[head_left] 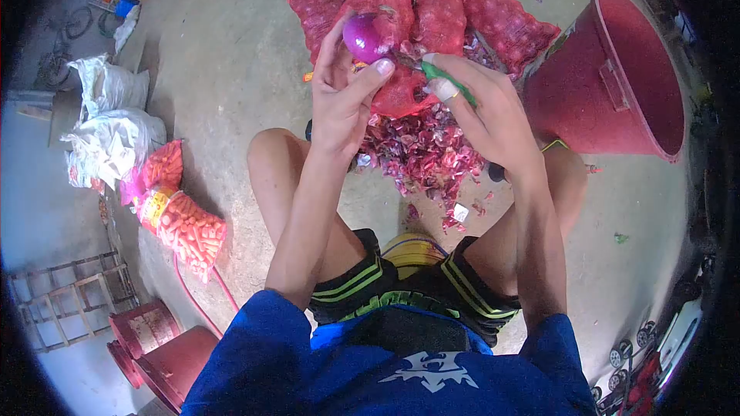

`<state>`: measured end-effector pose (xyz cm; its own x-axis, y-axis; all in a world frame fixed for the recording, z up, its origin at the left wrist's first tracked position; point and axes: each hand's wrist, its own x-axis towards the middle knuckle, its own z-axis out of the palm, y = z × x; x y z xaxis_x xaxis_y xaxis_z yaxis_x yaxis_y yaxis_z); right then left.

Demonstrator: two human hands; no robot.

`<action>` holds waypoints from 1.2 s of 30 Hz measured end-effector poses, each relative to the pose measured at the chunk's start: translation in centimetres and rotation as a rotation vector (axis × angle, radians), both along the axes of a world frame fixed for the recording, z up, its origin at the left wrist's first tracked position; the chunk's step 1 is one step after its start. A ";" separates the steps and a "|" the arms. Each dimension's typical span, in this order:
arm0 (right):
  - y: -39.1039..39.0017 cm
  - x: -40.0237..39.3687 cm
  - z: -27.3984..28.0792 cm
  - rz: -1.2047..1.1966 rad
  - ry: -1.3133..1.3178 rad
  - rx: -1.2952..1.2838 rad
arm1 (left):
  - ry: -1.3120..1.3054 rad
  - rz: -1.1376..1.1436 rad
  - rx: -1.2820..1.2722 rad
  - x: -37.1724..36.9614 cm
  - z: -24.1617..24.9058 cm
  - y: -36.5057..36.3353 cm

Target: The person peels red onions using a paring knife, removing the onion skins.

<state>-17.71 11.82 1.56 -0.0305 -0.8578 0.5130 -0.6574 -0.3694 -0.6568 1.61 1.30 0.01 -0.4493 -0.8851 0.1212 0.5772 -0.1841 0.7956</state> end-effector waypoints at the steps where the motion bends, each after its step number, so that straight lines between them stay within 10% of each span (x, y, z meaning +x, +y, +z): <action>1: -0.1 0.0 -0.1 -0.001 0.000 0.000 | -0.034 0.021 -0.015 0.0 0.1 0.0; 16: 0.2 -0.9 0.3 -0.038 0.072 -0.030 | 0.009 -0.163 0.047 1.0 -2.4 -1.5; 24: 1.0 -3.5 0.1 -0.269 0.062 0.360 | -0.039 -0.061 -0.039 0.7 -0.7 -1.7; 36: 0.4 -0.1 0.8 0.059 -0.026 -0.002 | -0.144 0.024 0.004 0.2 0.7 0.0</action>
